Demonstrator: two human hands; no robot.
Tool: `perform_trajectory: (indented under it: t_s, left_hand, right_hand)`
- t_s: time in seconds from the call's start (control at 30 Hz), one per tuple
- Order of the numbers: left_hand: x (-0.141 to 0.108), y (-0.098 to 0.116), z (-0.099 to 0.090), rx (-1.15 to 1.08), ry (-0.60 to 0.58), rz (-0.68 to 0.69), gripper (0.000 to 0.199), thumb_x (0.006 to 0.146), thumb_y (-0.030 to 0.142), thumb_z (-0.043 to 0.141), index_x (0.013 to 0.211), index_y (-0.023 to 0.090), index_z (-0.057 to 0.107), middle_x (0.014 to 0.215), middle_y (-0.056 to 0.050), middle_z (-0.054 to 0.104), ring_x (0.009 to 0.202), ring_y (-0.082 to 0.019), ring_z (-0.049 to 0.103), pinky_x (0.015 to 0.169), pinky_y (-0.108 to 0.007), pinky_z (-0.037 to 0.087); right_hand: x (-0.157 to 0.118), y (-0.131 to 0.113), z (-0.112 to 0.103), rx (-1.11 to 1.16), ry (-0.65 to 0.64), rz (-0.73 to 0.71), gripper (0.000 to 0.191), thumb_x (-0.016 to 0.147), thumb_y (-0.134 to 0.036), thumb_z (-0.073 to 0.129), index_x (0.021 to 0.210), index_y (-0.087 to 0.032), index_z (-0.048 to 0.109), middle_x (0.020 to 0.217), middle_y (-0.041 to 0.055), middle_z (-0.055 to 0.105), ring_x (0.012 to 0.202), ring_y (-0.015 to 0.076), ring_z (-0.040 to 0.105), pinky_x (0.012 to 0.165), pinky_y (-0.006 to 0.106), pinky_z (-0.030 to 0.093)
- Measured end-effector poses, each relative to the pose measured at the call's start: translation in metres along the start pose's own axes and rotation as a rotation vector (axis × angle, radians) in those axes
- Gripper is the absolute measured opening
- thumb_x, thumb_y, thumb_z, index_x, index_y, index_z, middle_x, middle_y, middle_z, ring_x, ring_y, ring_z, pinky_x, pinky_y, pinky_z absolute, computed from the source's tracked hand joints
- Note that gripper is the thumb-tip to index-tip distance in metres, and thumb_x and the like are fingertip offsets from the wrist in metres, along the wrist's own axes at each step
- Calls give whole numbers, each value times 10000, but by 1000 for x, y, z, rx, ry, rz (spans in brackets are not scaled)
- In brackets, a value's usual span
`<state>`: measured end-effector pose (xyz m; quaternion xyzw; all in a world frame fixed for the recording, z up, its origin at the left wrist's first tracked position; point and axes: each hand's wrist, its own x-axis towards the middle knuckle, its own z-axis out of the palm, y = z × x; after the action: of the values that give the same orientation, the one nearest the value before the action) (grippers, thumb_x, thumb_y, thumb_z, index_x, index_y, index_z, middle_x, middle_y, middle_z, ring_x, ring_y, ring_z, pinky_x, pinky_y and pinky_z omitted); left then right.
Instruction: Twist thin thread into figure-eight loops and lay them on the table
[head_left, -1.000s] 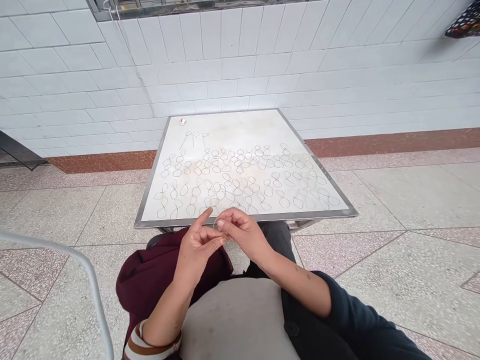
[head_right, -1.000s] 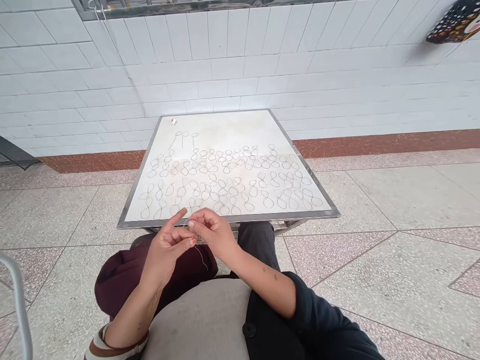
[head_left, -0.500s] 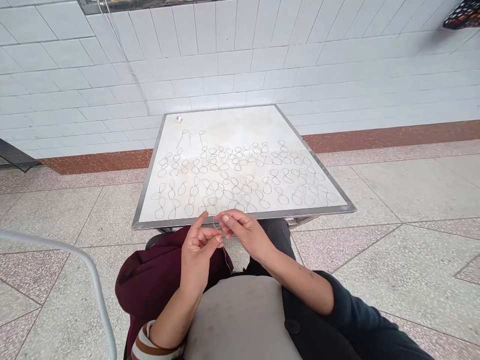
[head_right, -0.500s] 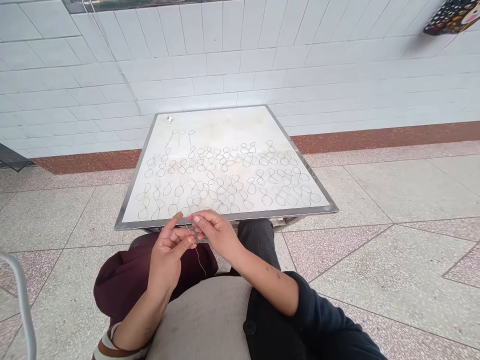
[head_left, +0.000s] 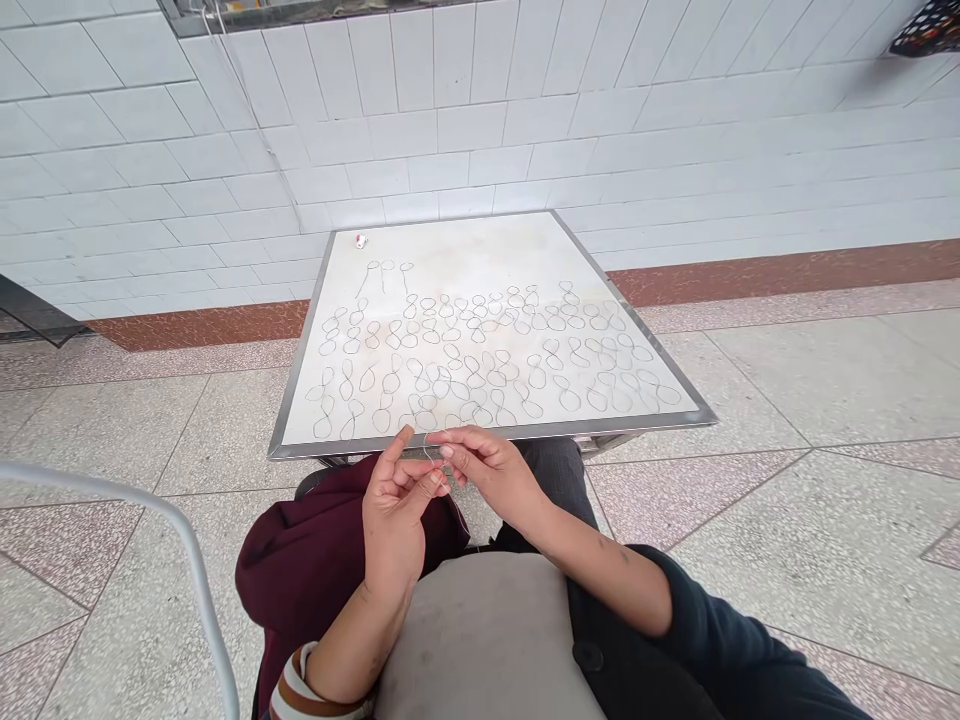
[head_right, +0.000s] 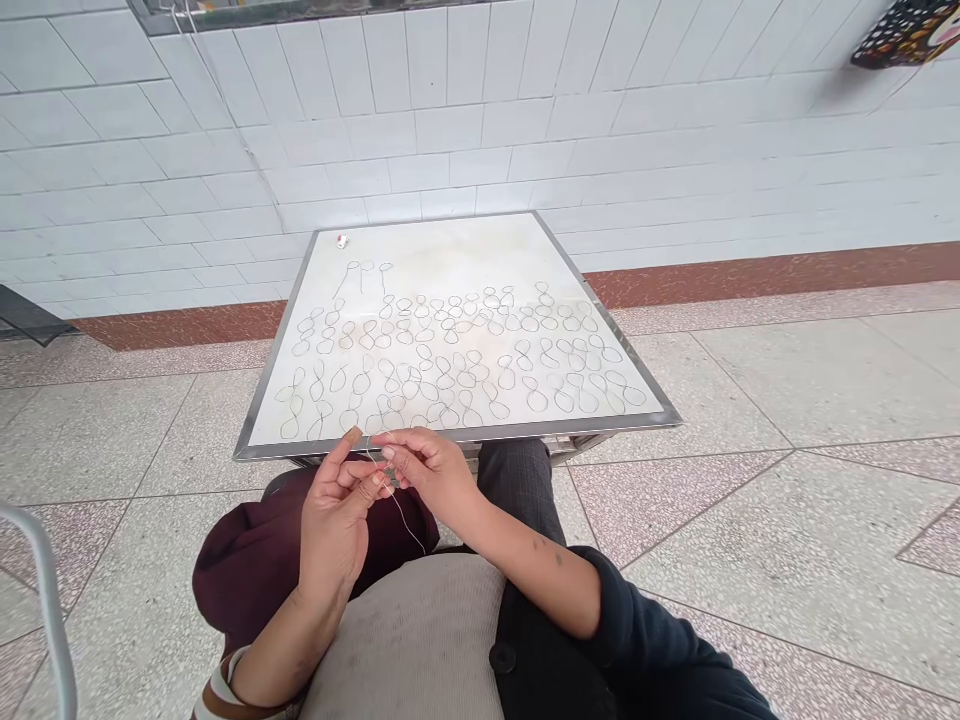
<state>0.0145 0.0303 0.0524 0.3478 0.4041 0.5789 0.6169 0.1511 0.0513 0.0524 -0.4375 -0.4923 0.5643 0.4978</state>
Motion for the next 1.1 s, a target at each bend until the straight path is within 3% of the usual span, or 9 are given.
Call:
perform_trajectory:
  t_s: [0.17, 0.5, 0.87, 1.1]
  left_hand:
    - [-1, 1, 0, 13, 9, -10, 568, 778, 188, 737, 1305, 229, 531, 741, 44, 673, 689, -97, 616, 795, -264, 505]
    - [-4, 4, -3, 172, -31, -44, 604, 786, 226, 724, 1343, 202, 493, 699, 43, 665, 718, -117, 621, 948, -349, 460]
    - [-4, 5, -6, 227, -44, -85, 615, 760, 231, 731, 1335, 203, 515, 674, 45, 659, 663, -121, 619, 861, -330, 495]
    - [-3, 6, -5, 305, -49, -136, 594, 746, 182, 705, 1317, 202, 545, 651, 53, 639, 621, -121, 611, 771, -304, 515]
  right_hand:
    - [0, -1, 0, -23, -16, 0, 261, 880, -362, 592, 1111, -254, 649, 727, -34, 534, 614, 97, 494, 606, 262, 458]
    - [5, -6, -15, 82, -194, 92, 223, 786, -260, 691, 1002, -235, 641, 892, -6, 628, 793, 112, 582, 738, 275, 470]
    - [2, -8, -9, 69, -196, 105, 172, 770, -220, 676, 915, -220, 584, 855, -13, 610, 709, 102, 516, 572, 215, 391]
    - [1, -4, -6, -20, -209, 61, 136, 781, -184, 616, 902, -226, 567, 854, -20, 599, 656, 99, 492, 649, 262, 424]
